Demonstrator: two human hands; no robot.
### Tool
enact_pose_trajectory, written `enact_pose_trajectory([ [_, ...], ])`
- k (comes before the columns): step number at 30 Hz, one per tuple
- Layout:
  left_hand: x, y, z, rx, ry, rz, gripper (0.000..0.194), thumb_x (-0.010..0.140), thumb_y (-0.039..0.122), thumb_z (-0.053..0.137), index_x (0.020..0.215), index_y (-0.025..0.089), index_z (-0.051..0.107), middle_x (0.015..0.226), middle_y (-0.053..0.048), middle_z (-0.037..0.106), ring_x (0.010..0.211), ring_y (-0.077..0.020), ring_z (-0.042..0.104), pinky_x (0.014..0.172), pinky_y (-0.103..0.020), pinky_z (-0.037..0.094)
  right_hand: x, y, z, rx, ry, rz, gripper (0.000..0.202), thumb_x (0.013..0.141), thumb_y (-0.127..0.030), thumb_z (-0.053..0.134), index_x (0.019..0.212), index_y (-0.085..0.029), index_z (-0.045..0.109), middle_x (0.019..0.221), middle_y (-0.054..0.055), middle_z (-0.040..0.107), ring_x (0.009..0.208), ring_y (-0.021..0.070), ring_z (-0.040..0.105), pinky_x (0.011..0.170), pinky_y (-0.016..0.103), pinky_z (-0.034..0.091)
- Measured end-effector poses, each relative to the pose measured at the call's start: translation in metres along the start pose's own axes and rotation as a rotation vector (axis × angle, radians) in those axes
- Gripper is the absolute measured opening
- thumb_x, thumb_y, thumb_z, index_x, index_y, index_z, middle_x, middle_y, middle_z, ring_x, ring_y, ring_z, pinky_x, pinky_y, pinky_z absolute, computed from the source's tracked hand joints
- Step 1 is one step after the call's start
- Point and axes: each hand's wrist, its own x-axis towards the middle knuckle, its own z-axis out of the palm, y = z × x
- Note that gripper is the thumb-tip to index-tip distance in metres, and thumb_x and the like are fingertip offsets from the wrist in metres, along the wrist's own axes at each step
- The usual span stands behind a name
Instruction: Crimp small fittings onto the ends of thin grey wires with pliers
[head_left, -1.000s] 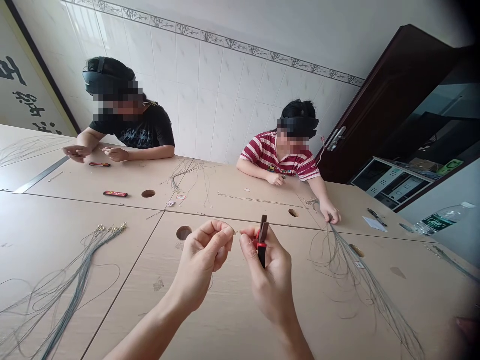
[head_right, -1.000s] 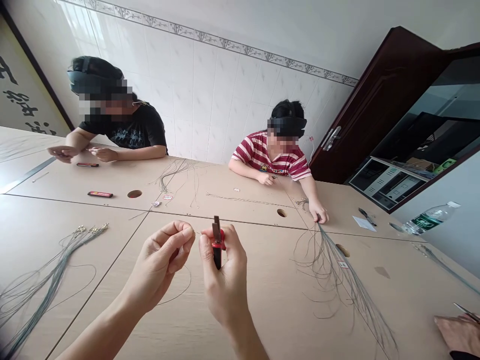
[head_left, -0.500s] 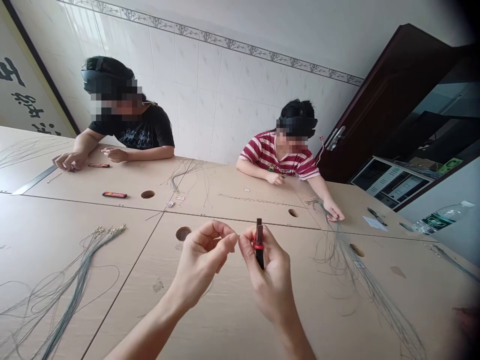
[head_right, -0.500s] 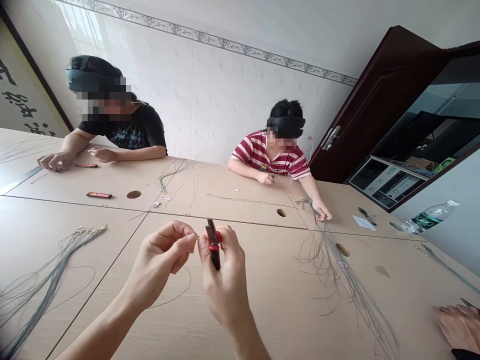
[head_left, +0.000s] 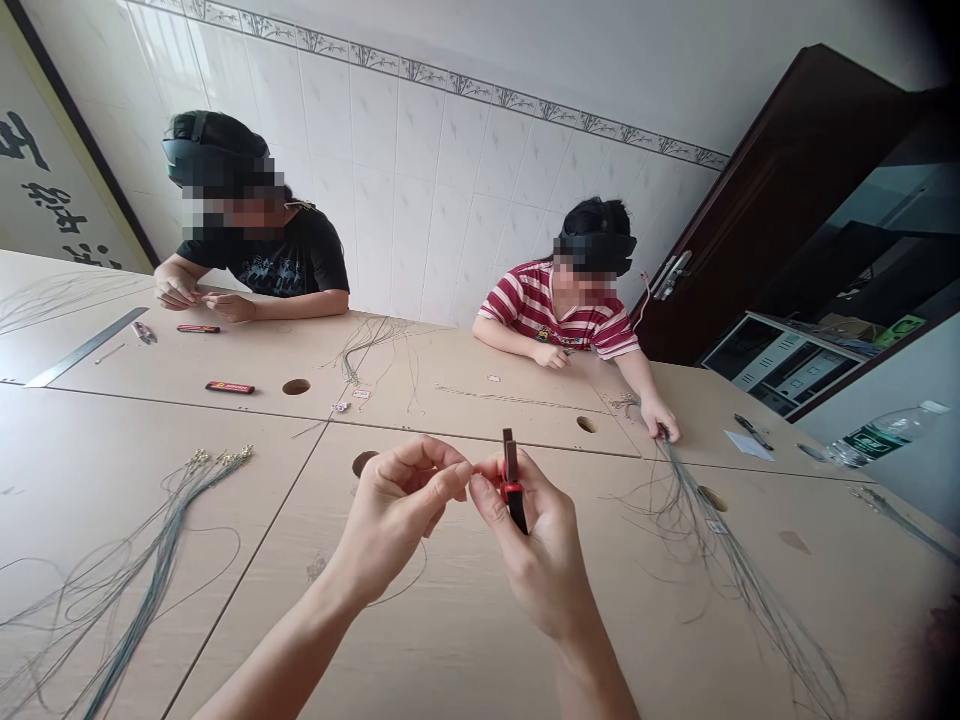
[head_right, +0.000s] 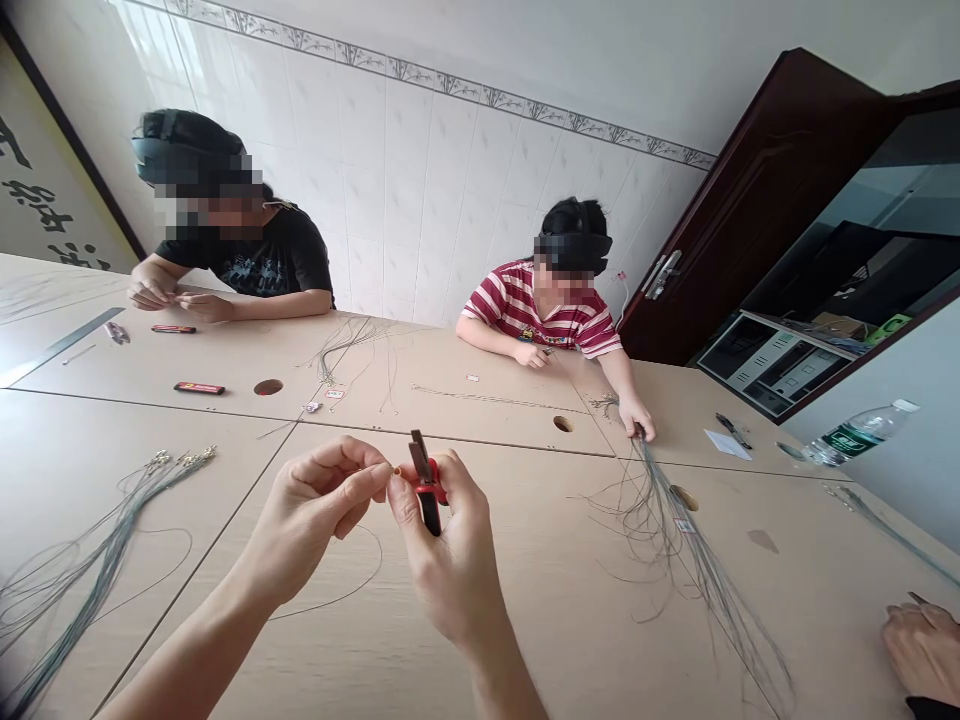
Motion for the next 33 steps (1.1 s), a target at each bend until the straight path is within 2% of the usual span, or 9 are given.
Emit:
enact_pose_trajectory([
  [4,0.0005,-0.0009,-0.0011,-0.064,-0.023,-0.040,0.021,0.083,0.034,0.068,0.073,0.017,0.063,0.062,0.002,0.060,0.046,-0.0038,0.030,0.044,-0.018,0.027,-0.0005,0.0012,0.0018,-0.030,0.017,-0.027,0.015,0.092,-0.034,0.057,0.086,-0.021,0.058,0.081,0.001,0.059,0.074,0.0153,0.055,0.067,0.028,0.043],
  [12,-0.0001,-0.0027,0.0001,-0.055,-0.025,-0.039,0.020,0.084,0.035,0.069,0.075,0.017,0.064,0.065,0.001,0.064,0.046,-0.0038,0.030,0.044,-0.019,0.026,-0.0014,0.0009,0.0000,0.005,0.013,-0.042,0.015,0.094,-0.030,0.055,0.082,-0.021,0.054,0.079,-0.001,0.056,0.072,0.0133,0.052,0.064,0.026,0.041],
  [23,-0.0008,-0.0037,-0.0017,-0.075,-0.038,-0.040,0.019,0.084,0.034,0.069,0.075,0.018,0.066,0.064,0.004,0.058,0.046,-0.0020,0.033,0.044,-0.017,0.026,-0.0021,0.0007,0.0000,0.050,-0.012,-0.001,0.017,0.095,-0.032,0.054,0.082,-0.021,0.053,0.074,-0.003,0.054,0.066,0.0107,0.047,0.061,0.024,0.036],
  [33,-0.0009,-0.0038,-0.0017,-0.082,-0.035,-0.036,0.019,0.084,0.033,0.068,0.074,0.017,0.065,0.063,0.005,0.057,0.046,-0.0018,0.034,0.045,-0.017,0.028,-0.0004,0.0030,0.0010,-0.021,0.009,-0.021,0.014,0.094,-0.032,0.056,0.085,-0.021,0.055,0.078,-0.001,0.057,0.070,0.0120,0.051,0.061,0.025,0.037],
])
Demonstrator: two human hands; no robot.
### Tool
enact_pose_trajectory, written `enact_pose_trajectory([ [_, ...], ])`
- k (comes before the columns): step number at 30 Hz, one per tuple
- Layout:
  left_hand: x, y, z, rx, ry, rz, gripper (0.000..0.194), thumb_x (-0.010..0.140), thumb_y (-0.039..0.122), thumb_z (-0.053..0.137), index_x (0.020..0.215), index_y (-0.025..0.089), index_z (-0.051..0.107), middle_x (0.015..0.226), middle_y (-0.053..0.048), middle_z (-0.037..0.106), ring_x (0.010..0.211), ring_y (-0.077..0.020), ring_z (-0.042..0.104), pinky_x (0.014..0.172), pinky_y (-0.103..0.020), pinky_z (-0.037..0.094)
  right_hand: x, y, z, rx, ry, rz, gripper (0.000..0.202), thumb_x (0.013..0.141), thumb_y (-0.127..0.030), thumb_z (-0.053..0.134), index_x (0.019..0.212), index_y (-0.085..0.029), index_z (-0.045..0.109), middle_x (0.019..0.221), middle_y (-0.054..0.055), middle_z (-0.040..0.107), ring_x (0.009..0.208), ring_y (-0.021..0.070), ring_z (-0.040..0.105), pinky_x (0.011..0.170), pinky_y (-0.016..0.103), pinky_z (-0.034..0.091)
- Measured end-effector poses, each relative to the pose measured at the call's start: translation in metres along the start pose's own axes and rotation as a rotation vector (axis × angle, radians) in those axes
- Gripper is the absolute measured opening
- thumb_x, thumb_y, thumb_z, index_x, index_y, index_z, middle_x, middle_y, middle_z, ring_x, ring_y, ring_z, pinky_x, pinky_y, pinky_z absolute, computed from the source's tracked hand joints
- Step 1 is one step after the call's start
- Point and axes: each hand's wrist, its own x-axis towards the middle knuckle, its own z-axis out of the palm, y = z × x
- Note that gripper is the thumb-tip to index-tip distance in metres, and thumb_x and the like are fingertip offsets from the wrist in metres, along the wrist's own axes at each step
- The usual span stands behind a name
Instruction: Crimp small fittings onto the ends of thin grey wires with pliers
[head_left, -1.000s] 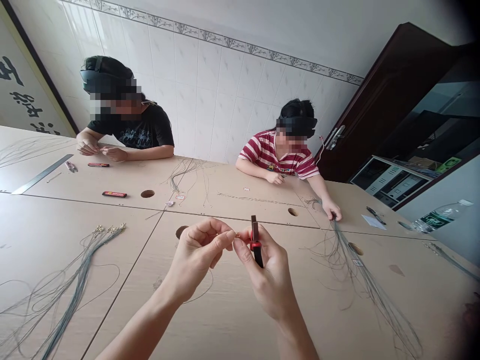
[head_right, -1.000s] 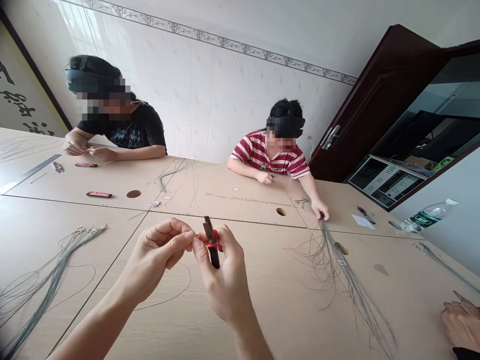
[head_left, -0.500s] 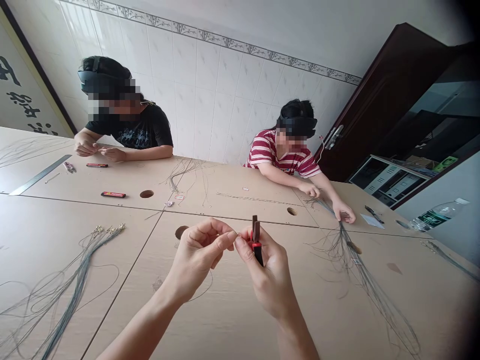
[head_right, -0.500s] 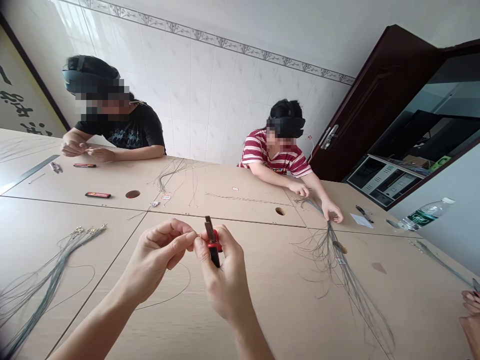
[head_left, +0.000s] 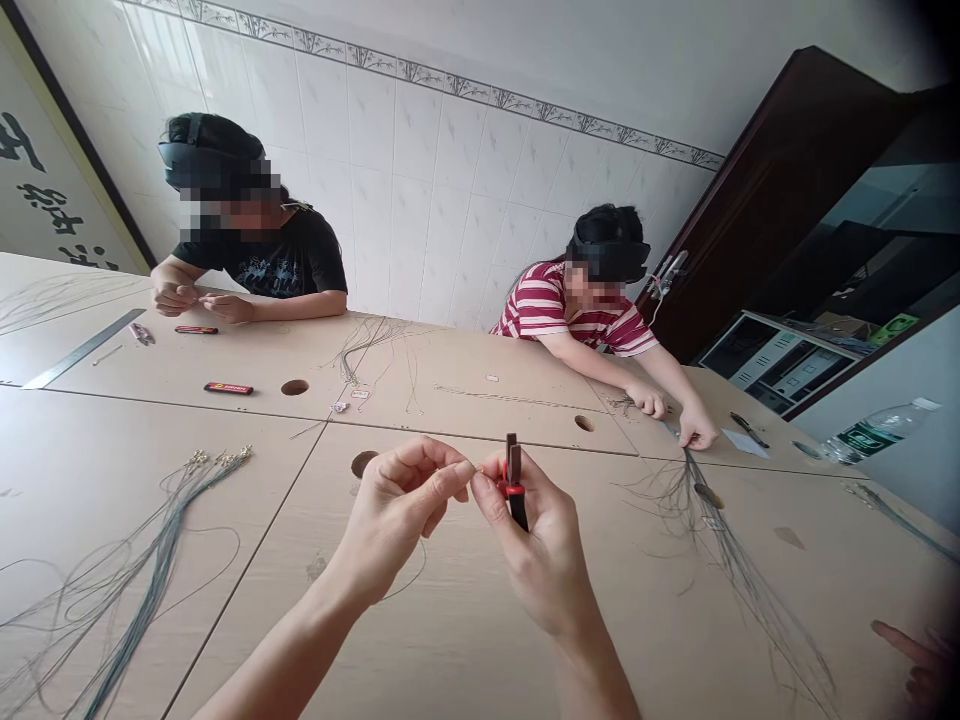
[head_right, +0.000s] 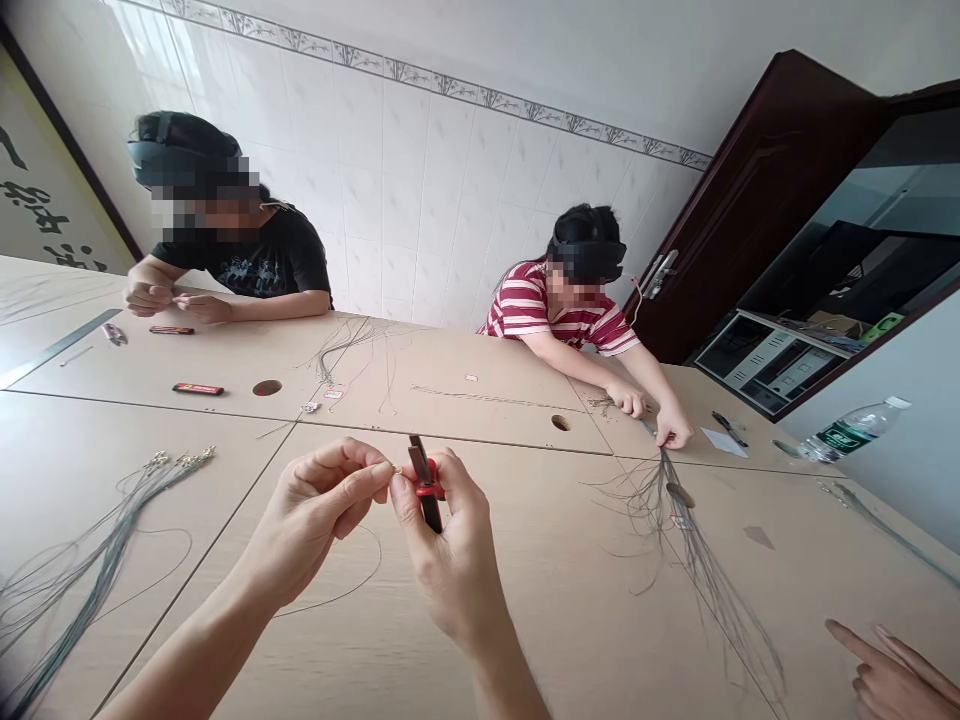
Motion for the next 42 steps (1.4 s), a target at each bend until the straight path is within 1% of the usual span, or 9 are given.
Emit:
enact_pose_trajectory([
  [4,0.000,0.000,-0.001,0.019,-0.001,0.006,0.019,0.085,0.033,0.068,0.074,0.017,0.066,0.063,0.004,0.058,0.046,-0.0019,0.035,0.044,-0.016,0.028,0.001,0.000,-0.001,-0.032,-0.005,-0.032,0.014,0.094,-0.030,0.054,0.083,-0.021,0.054,0.077,-0.001,0.057,0.068,0.0119,0.051,0.060,0.024,0.038],
  [12,0.000,0.005,-0.005,0.154,-0.054,0.100,0.018,0.087,0.033,0.065,0.077,0.018,0.068,0.066,0.003,0.061,0.045,-0.0028,0.040,0.045,-0.017,0.034,-0.001,0.001,-0.006,-0.184,0.024,-0.148,0.010,0.094,-0.021,0.054,0.084,-0.023,0.053,0.079,-0.002,0.057,0.071,0.0122,0.052,0.064,0.023,0.040],
  [18,-0.002,0.004,-0.010,0.247,-0.075,0.135,0.021,0.087,0.036,0.064,0.077,0.018,0.065,0.064,0.002,0.059,0.046,-0.0049,0.041,0.046,-0.020,0.037,-0.001,0.004,-0.007,-0.252,0.038,-0.219,0.009,0.092,-0.014,0.052,0.088,-0.023,0.053,0.086,0.000,0.056,0.081,0.0139,0.054,0.071,0.025,0.043],
  [21,-0.001,0.004,-0.011,0.279,-0.080,0.146,0.020,0.087,0.035,0.063,0.078,0.018,0.065,0.065,0.002,0.059,0.046,-0.0052,0.042,0.046,-0.020,0.038,-0.002,0.003,-0.008,-0.238,0.029,-0.216,0.008,0.092,-0.015,0.052,0.090,-0.023,0.054,0.087,0.000,0.056,0.081,0.0143,0.055,0.071,0.025,0.044],
  [24,-0.001,0.005,-0.013,0.303,-0.065,0.157,0.018,0.088,0.034,0.061,0.079,0.019,0.065,0.064,0.002,0.059,0.045,-0.0053,0.043,0.046,-0.020,0.038,-0.002,0.001,-0.010,-0.220,0.059,-0.219,0.007,0.093,-0.018,0.052,0.091,-0.023,0.055,0.087,0.000,0.057,0.079,0.0139,0.054,0.070,0.025,0.044],
  [27,0.000,0.005,-0.014,0.326,-0.042,0.169,0.018,0.088,0.034,0.061,0.078,0.019,0.065,0.063,0.002,0.059,0.045,-0.0055,0.042,0.045,-0.020,0.038,-0.001,-0.003,-0.013,-0.204,0.084,-0.211,0.007,0.094,-0.022,0.052,0.087,-0.023,0.055,0.083,0.000,0.057,0.075,0.0138,0.053,0.068,0.025,0.043],
  [35,-0.002,0.002,-0.012,0.360,-0.055,0.161,0.022,0.088,0.038,0.061,0.079,0.019,0.066,0.064,0.001,0.058,0.047,-0.0069,0.041,0.045,-0.021,0.038,-0.003,-0.005,-0.014,-0.182,-0.011,-0.133,0.012,0.094,-0.026,0.053,0.083,-0.022,0.053,0.078,-0.002,0.053,0.070,0.0121,0.050,0.066,0.024,0.041],
  [40,-0.004,0.006,-0.009,0.381,-0.076,0.145,0.024,0.089,0.039,0.060,0.079,0.018,0.065,0.062,0.002,0.055,0.048,-0.0070,0.038,0.045,-0.021,0.036,-0.001,-0.006,-0.013,-0.162,-0.036,-0.118,0.016,0.095,-0.027,0.052,0.080,-0.022,0.049,0.078,-0.001,0.052,0.070,0.0133,0.050,0.065,0.026,0.040],
  [42,-0.005,0.008,-0.008,0.383,-0.092,0.129,0.020,0.089,0.038,0.061,0.084,0.019,0.065,0.062,0.003,0.053,0.048,-0.0067,0.040,0.045,-0.021,0.037,0.000,-0.006,-0.013,-0.151,-0.042,-0.116,0.016,0.095,-0.027,0.051,0.081,-0.022,0.049,0.079,0.000,0.053,0.071,0.0137,0.050,0.064,0.026,0.040],
])
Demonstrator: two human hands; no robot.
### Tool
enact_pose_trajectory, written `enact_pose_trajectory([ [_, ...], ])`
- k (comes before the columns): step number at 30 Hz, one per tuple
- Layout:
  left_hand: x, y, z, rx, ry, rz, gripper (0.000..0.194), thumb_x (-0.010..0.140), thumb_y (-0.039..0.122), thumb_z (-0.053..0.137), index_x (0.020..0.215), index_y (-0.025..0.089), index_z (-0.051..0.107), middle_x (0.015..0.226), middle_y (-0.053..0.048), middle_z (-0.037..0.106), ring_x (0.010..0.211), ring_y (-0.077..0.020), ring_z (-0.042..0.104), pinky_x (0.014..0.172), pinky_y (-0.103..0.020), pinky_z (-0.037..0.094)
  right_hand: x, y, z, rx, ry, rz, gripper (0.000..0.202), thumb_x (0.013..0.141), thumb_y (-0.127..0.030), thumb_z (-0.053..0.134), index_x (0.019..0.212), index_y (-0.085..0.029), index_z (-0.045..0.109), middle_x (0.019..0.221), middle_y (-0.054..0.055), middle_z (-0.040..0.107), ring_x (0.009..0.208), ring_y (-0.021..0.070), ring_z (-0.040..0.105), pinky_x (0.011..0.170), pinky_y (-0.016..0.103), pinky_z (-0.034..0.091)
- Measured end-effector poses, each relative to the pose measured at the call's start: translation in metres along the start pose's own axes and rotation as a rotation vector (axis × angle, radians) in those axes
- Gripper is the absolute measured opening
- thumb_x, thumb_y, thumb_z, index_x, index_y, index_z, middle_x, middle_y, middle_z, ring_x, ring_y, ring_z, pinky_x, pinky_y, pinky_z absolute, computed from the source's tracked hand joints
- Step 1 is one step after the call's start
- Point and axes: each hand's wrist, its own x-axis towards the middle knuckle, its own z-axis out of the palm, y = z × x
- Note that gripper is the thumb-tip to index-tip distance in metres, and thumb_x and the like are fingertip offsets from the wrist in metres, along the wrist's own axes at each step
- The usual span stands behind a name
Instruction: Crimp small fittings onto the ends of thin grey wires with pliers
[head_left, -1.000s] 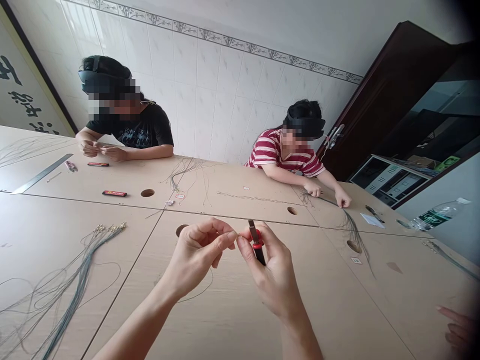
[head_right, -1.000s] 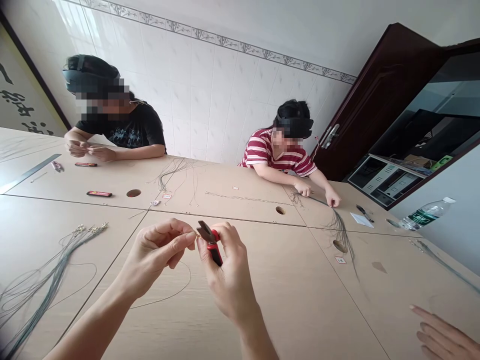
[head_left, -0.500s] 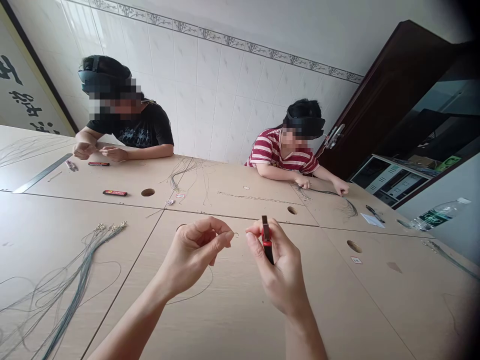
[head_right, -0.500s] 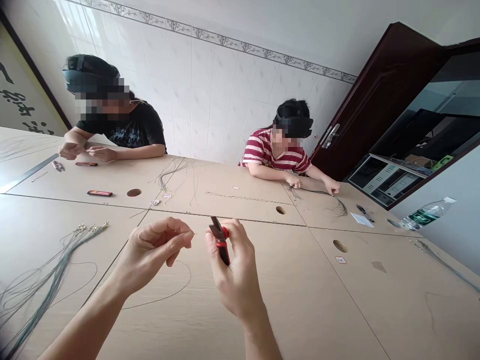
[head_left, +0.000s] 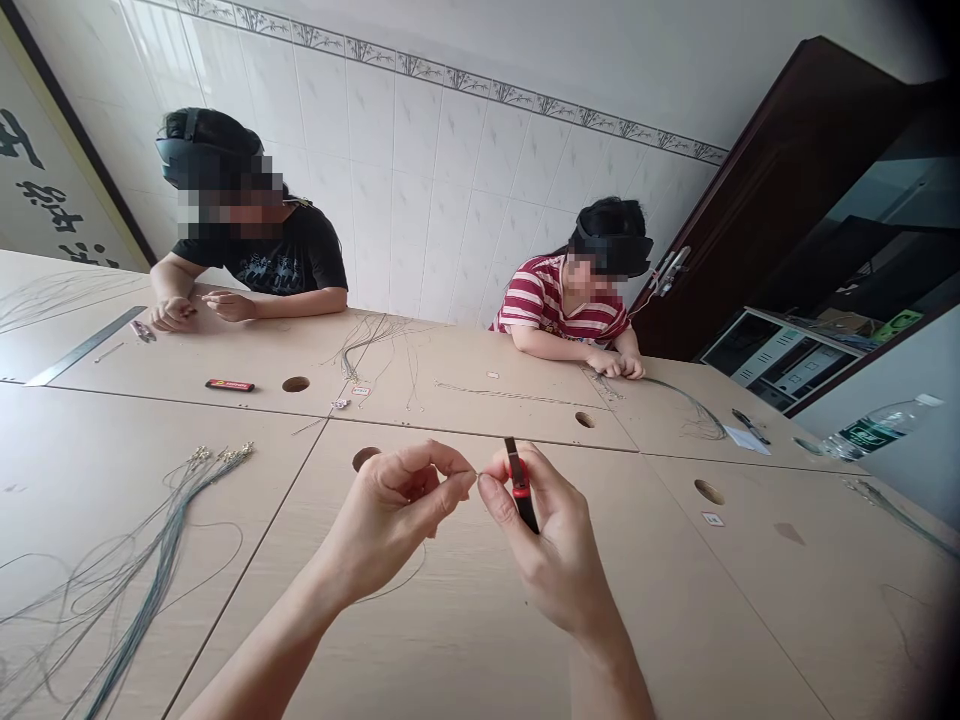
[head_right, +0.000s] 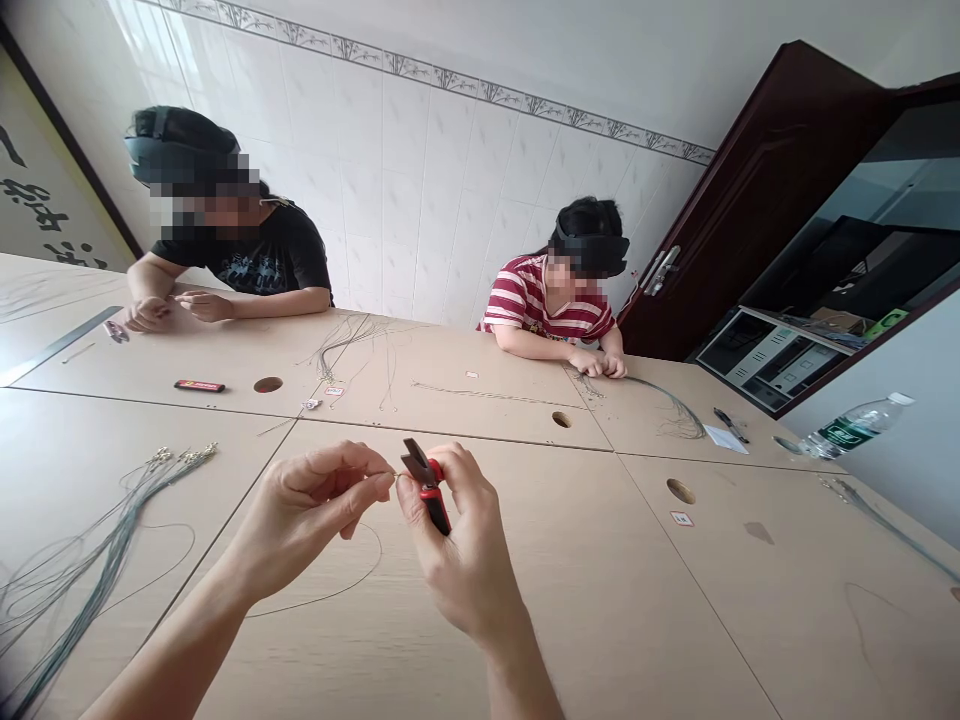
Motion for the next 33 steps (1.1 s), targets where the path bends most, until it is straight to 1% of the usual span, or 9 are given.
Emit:
enact_pose_trajectory([
  [4,-0.0003,0.0025,0.0007,-0.058,-0.054,-0.029,0.023,0.087,0.037,0.064,0.104,0.021,0.061,0.080,0.002,0.059,0.050,-0.0054,0.047,0.047,-0.019,0.044,0.0004,-0.0006,0.0002,0.011,0.015,-0.005,0.017,0.096,-0.028,0.050,0.080,-0.022,0.049,0.077,0.000,0.052,0.068,0.0134,0.049,0.062,0.026,0.039],
  [8,-0.0004,0.0030,0.0011,-0.079,-0.053,-0.031,0.019,0.089,0.036,0.061,0.098,0.020,0.060,0.079,0.001,0.062,0.053,-0.0074,0.054,0.051,-0.021,0.047,-0.0017,0.0003,0.0002,0.014,0.017,0.020,0.016,0.095,-0.030,0.052,0.081,-0.021,0.050,0.075,-0.002,0.050,0.065,0.0122,0.047,0.060,0.025,0.038],
  [11,-0.0002,0.0027,-0.0006,-0.071,0.017,0.026,0.014,0.091,0.033,0.058,0.094,0.020,0.063,0.087,-0.003,0.068,0.079,-0.0142,0.065,0.071,-0.026,0.053,-0.0023,0.0015,-0.0001,0.027,0.010,0.037,0.016,0.095,-0.031,0.052,0.082,-0.022,0.050,0.075,-0.001,0.049,0.065,0.0121,0.046,0.059,0.025,0.037],
  [13,0.0001,0.0022,-0.0022,-0.054,0.076,0.078,0.012,0.091,0.029,0.058,0.090,0.020,0.065,0.102,-0.004,0.069,0.098,-0.0174,0.064,0.083,-0.028,0.051,-0.0018,0.0019,-0.0001,0.017,0.015,0.034,0.017,0.095,-0.031,0.052,0.081,-0.022,0.049,0.074,-0.001,0.048,0.064,0.0122,0.045,0.059,0.025,0.037],
  [15,0.0002,0.0018,-0.0037,-0.033,0.095,0.105,0.011,0.091,0.028,0.059,0.088,0.021,0.067,0.109,-0.004,0.069,0.106,-0.0189,0.062,0.087,-0.029,0.049,-0.0009,0.0015,0.0000,0.002,0.022,0.025,0.018,0.095,-0.031,0.052,0.080,-0.022,0.048,0.074,-0.002,0.046,0.064,0.0123,0.044,0.060,0.025,0.037],
  [17,0.0002,0.0023,-0.0044,-0.033,0.062,0.098,0.013,0.091,0.030,0.059,0.090,0.021,0.068,0.107,-0.004,0.070,0.104,-0.0194,0.063,0.090,-0.030,0.049,-0.0001,0.0009,0.0001,-0.005,0.021,0.013,0.018,0.095,-0.030,0.051,0.080,-0.022,0.049,0.074,-0.001,0.046,0.066,0.0126,0.045,0.061,0.025,0.038],
  [20,-0.0001,0.0051,-0.0039,-0.066,0.005,0.048,0.016,0.090,0.034,0.060,0.094,0.021,0.069,0.095,-0.004,0.072,0.093,-0.0186,0.066,0.086,-0.031,0.050,0.0001,0.0004,0.0001,-0.001,0.014,0.005,0.015,0.095,-0.029,0.052,0.082,-0.022,0.051,0.076,-0.001,0.050,0.068,0.0135,0.049,0.061,0.026,0.039],
  [25,0.0000,0.0084,-0.0019,-0.154,-0.028,-0.012,0.015,0.089,0.032,0.061,0.084,0.019,0.066,0.078,-0.002,0.069,0.079,-0.0149,0.064,0.075,-0.027,0.051,-0.0004,0.0016,0.0006,0.010,-0.002,0.020,0.015,0.095,-0.029,0.051,0.081,-0.022,0.051,0.078,0.000,0.053,0.071,0.0142,0.051,0.063,0.027,0.040],
  [33,0.0022,0.0036,-0.0009,-0.153,-0.028,-0.028,0.016,0.089,0.032,0.061,0.082,0.018,0.064,0.075,-0.001,0.067,0.075,-0.0135,0.063,0.073,-0.026,0.050,0.0016,0.0033,0.0024,0.022,0.007,0.026,0.016,0.095,-0.027,0.051,0.080,-0.022,0.049,0.079,0.000,0.056,0.073,0.0144,0.052,0.064,0.027,0.040],
])
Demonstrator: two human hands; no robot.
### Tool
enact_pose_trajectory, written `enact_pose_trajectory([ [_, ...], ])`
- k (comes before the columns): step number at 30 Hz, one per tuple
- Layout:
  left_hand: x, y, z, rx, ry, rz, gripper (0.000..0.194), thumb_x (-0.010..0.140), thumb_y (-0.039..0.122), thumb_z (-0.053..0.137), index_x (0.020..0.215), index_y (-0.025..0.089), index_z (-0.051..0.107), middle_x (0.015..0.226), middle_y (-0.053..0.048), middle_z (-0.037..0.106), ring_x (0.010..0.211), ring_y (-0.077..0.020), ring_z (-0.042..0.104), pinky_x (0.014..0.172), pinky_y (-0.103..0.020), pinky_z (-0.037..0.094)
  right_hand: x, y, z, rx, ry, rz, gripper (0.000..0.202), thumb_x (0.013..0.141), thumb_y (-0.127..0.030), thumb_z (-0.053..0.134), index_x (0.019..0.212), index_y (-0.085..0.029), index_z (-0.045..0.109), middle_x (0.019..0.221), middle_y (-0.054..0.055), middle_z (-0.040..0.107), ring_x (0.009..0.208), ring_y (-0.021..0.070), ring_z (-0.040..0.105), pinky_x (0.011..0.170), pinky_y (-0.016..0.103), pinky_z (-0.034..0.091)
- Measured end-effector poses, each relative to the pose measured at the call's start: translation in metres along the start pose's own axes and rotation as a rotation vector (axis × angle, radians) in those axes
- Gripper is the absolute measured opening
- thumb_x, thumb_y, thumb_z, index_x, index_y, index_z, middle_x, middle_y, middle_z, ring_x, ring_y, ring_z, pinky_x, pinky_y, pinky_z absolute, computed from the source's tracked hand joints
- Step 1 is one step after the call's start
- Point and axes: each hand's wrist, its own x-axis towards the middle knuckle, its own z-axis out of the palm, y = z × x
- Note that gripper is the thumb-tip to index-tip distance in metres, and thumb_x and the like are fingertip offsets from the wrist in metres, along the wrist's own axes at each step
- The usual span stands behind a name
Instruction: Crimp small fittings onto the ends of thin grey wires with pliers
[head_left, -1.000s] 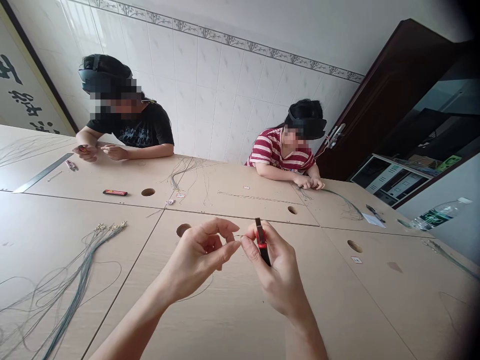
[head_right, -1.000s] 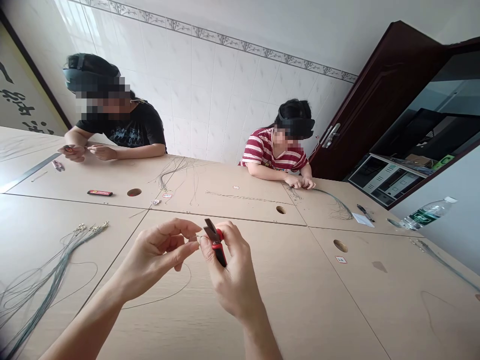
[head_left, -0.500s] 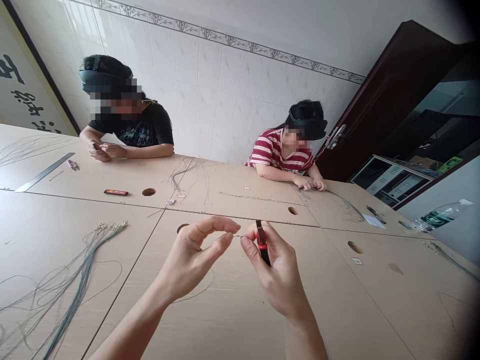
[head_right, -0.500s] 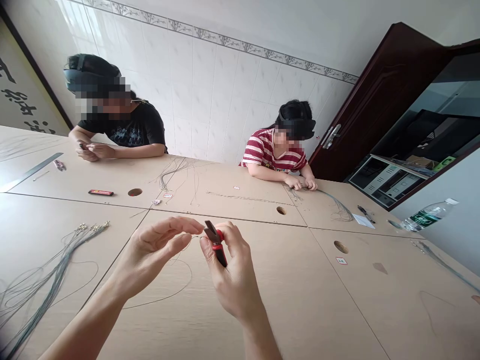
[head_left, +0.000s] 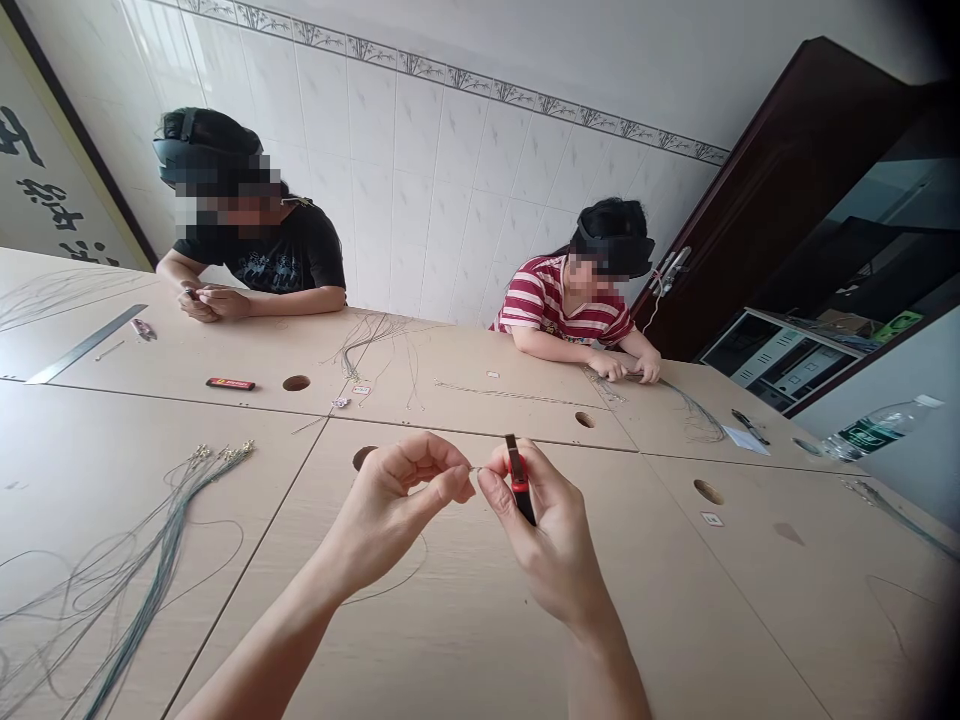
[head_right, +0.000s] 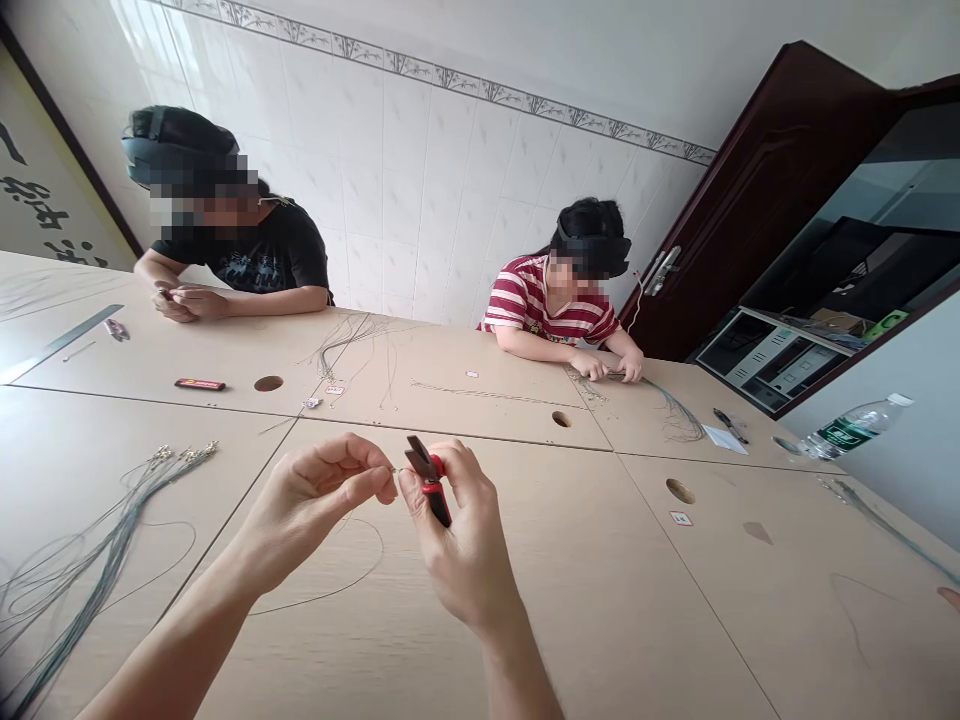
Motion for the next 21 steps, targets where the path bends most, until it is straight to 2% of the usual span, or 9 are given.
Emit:
enact_pose_trajectory([
  [13,0.0013,0.0011,0.0001,-0.009,-0.009,-0.007,0.018,0.089,0.033,0.061,0.081,0.018,0.064,0.073,-0.001,0.067,0.073,-0.0128,0.062,0.071,-0.025,0.051,0.0003,0.0011,0.0002,0.040,-0.022,0.017,0.016,0.095,-0.028,0.052,0.080,-0.022,0.050,0.078,0.000,0.056,0.073,0.0143,0.052,0.065,0.027,0.041],
  [21,-0.0010,-0.0001,-0.0024,-0.014,-0.020,-0.002,0.015,0.089,0.030,0.062,0.081,0.018,0.065,0.072,0.000,0.066,0.072,-0.0111,0.060,0.070,-0.023,0.049,0.0007,-0.0019,-0.0016,0.122,-0.068,0.062,0.018,0.094,-0.029,0.052,0.078,-0.021,0.050,0.070,-0.003,0.052,0.061,0.0110,0.045,0.057,0.024,0.038],
])
